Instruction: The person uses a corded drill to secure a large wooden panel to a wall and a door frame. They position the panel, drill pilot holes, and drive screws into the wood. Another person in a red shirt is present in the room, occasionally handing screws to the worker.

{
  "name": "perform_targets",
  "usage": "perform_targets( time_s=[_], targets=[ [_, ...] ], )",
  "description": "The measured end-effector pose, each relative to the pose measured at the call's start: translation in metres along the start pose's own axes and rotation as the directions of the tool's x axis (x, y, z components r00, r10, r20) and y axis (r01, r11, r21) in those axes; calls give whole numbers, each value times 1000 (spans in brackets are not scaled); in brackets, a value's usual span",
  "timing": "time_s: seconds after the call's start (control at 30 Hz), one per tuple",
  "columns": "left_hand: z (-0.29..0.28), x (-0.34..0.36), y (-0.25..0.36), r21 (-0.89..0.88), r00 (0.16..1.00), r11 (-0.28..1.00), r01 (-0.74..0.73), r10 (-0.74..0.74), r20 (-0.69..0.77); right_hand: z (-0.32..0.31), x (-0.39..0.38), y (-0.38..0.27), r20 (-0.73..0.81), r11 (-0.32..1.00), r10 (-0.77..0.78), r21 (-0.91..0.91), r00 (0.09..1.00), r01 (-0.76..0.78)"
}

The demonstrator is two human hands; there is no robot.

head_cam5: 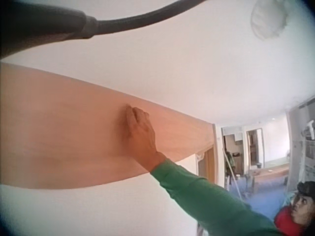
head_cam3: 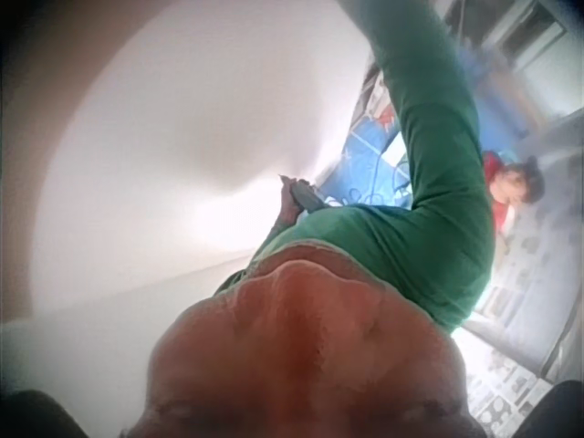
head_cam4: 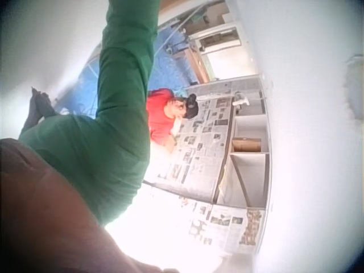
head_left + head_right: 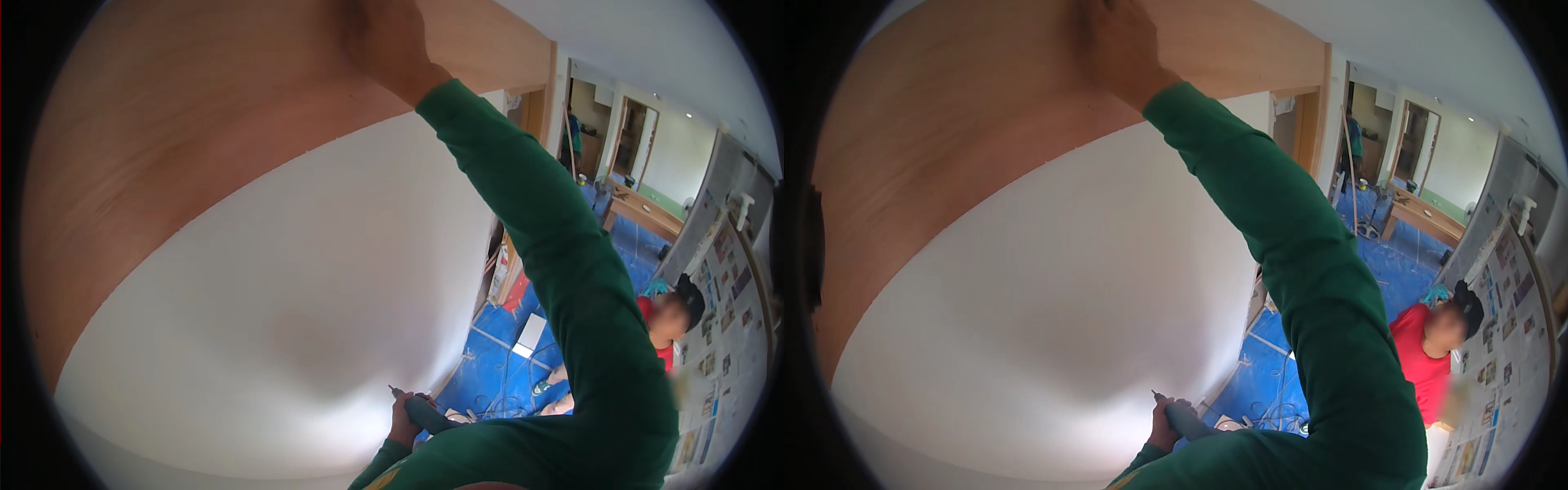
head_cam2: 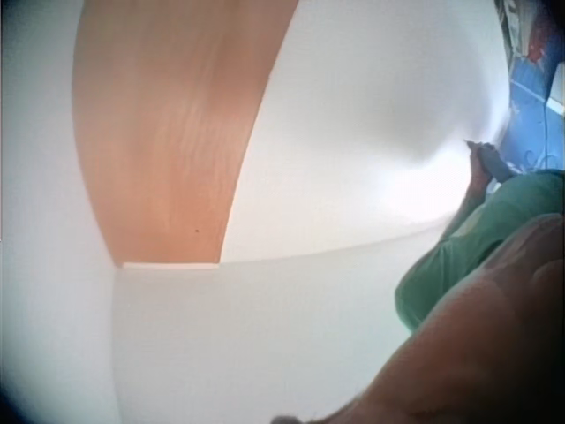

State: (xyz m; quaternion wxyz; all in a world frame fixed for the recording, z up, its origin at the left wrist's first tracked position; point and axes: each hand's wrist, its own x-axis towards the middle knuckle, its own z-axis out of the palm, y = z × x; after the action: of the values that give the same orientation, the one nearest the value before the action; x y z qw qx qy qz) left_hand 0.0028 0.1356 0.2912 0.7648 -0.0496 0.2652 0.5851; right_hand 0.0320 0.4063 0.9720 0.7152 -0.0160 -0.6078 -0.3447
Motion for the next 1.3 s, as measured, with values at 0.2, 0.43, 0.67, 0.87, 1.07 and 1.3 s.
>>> perform_targets(
  time_s=[0.2,0.43,0.67,0.87,1.07,1.3],
  targets=[
    [4,-4,-1,-9,1000,1000,21,-21,-11,-5,9,-13,159,991,132,-17,978,-131],
    [-9,-2,-6,-48,1000,999,10,-10,5,-3,17,-20,180,988,132,-97,975,-117],
    [4,-7,-9,-10,1000,1000,15,-15,4,-10,20,-14,233,989,122,-114,965,-98],
    [2,-2,-10,-1,999,1000,16,-16,40,-85,-16,-19,322,924,229,226,919,-309],
    [38,2,3,2,992,999,32,-32,122,-328,-246,-123,965,597,4,-213,-263,-773],
    [149,-10,5,188,992,980,67,-86,94,-469,-332,-280,907,376,295,-399,-300,-836]
  ],
)
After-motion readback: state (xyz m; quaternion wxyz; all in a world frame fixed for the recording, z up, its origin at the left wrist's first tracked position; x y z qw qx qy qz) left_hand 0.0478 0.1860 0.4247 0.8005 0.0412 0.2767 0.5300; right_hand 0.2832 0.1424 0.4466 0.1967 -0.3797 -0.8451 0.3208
